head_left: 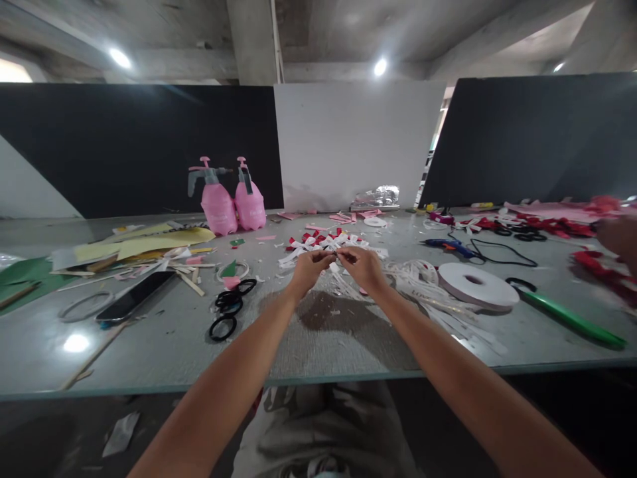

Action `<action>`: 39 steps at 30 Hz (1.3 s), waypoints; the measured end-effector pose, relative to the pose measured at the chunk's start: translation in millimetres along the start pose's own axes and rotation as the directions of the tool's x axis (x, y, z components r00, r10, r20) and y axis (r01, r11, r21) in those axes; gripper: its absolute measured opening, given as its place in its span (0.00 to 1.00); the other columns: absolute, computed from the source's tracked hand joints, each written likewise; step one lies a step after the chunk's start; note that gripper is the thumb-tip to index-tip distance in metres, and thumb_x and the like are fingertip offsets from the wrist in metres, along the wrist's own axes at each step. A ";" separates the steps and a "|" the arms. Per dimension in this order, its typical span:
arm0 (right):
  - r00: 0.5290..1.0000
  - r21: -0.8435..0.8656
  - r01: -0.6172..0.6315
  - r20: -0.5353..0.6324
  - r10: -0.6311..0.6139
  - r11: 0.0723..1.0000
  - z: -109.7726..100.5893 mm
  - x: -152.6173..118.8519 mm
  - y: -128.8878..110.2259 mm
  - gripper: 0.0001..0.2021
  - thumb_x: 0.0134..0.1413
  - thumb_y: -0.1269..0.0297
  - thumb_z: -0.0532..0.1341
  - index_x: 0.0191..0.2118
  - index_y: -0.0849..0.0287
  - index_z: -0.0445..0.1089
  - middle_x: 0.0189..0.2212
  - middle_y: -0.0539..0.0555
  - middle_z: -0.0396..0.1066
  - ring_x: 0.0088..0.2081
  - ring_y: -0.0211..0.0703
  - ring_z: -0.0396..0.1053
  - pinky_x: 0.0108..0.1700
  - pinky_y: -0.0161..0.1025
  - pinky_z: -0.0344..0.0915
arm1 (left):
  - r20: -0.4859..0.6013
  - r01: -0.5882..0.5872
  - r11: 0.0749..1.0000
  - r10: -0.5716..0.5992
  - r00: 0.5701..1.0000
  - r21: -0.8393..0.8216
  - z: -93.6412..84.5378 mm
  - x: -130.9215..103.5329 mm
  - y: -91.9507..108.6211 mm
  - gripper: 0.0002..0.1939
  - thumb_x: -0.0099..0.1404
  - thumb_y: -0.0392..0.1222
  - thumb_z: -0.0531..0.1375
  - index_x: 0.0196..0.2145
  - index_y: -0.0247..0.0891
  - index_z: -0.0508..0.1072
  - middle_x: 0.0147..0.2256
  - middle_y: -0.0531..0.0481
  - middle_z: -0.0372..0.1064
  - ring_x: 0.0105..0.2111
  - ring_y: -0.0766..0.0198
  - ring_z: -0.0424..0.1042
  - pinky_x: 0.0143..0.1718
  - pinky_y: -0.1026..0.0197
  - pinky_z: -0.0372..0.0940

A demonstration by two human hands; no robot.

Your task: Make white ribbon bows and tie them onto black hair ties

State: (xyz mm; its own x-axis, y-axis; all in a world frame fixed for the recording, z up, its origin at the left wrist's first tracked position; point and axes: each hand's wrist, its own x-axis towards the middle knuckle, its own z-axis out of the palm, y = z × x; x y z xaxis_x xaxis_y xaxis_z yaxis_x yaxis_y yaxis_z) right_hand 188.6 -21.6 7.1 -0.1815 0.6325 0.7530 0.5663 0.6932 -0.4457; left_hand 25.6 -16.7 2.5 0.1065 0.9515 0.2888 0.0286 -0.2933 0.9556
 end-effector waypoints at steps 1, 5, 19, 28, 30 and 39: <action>1.000 -0.005 -0.010 0.015 0.010 1.000 -0.1 0.1 -0.2 0.11 0.54 0.66 0.57 0.38 0.58 0.77 0.33 0.54 0.78 0.32 0.41 0.73 0.37 0.36 0.67 | -0.004 -0.003 1.000 0.003 1.000 0.005 -0.5 0.1 -0.6 0.20 0.49 0.52 0.66 0.34 0.33 0.78 0.27 0.51 0.72 0.26 0.68 0.67 0.30 0.65 0.61; 0.992 -0.008 -0.089 0.090 0.089 0.996 -0.6 0.1 0.3 0.12 0.52 0.65 0.59 0.39 0.58 0.78 0.31 0.54 0.78 0.30 0.42 0.74 0.36 0.36 0.66 | -0.019 -0.033 0.998 0.034 0.999 0.055 -2.6 0.4 -1.8 0.19 0.50 0.52 0.65 0.34 0.33 0.78 0.26 0.51 0.72 0.26 0.68 0.66 0.30 0.64 0.60; 0.978 -0.079 -0.192 0.070 0.198 0.978 8.1 1.4 3.5 0.12 0.45 0.66 0.59 0.34 0.62 0.77 0.25 0.53 0.75 0.27 0.41 0.70 0.32 0.34 0.60 | 0.019 -0.135 0.969 0.134 0.991 0.208 -0.3 -3.8 1.9 0.12 0.54 0.44 0.62 0.33 0.33 0.78 0.26 0.51 0.72 0.27 0.67 0.67 0.33 0.64 0.60; 0.962 0.029 -0.255 0.104 0.251 0.967 9.9 4.0 12.7 0.10 0.42 0.65 0.58 0.29 0.62 0.74 0.20 0.50 0.71 0.24 0.37 0.65 0.27 0.31 0.57 | 0.077 -0.182 0.946 0.167 0.983 0.268 -1.7 0.3 -1.9 0.11 0.56 0.43 0.59 0.34 0.33 0.76 0.27 0.51 0.71 0.28 0.66 0.67 0.33 0.64 0.61; 0.958 0.039 -0.266 0.117 0.260 0.963 9.6 3.8 12.9 0.09 0.41 0.65 0.58 0.28 0.62 0.74 0.20 0.49 0.70 0.24 0.37 0.65 0.27 0.31 0.57 | 0.083 -0.192 0.928 0.174 0.981 0.320 -3.4 1.4 -4.7 0.11 0.57 0.43 0.59 0.33 0.33 0.76 0.26 0.51 0.71 0.26 0.66 0.66 0.31 0.64 0.60; 0.971 0.103 -0.200 0.151 0.183 0.974 -1.3 1.5 7.9 0.08 0.49 0.65 0.56 0.31 0.61 0.71 0.24 0.51 0.72 0.25 0.37 0.67 0.31 0.32 0.59 | -0.135 -0.127 0.966 0.160 0.978 0.227 -25.6 13.8 -18.2 0.11 0.59 0.42 0.57 0.36 0.33 0.71 0.30 0.49 0.72 0.24 0.69 0.68 0.30 0.65 0.63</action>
State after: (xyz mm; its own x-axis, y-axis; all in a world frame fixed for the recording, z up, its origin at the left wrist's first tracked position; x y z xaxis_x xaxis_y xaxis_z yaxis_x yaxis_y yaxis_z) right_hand 193.9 -15.7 5.4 -0.1938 0.7934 0.5770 0.5052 0.5849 -0.6346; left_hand 1.1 4.1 -9.4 -0.0258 0.8960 0.4432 0.2396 -0.4249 0.8729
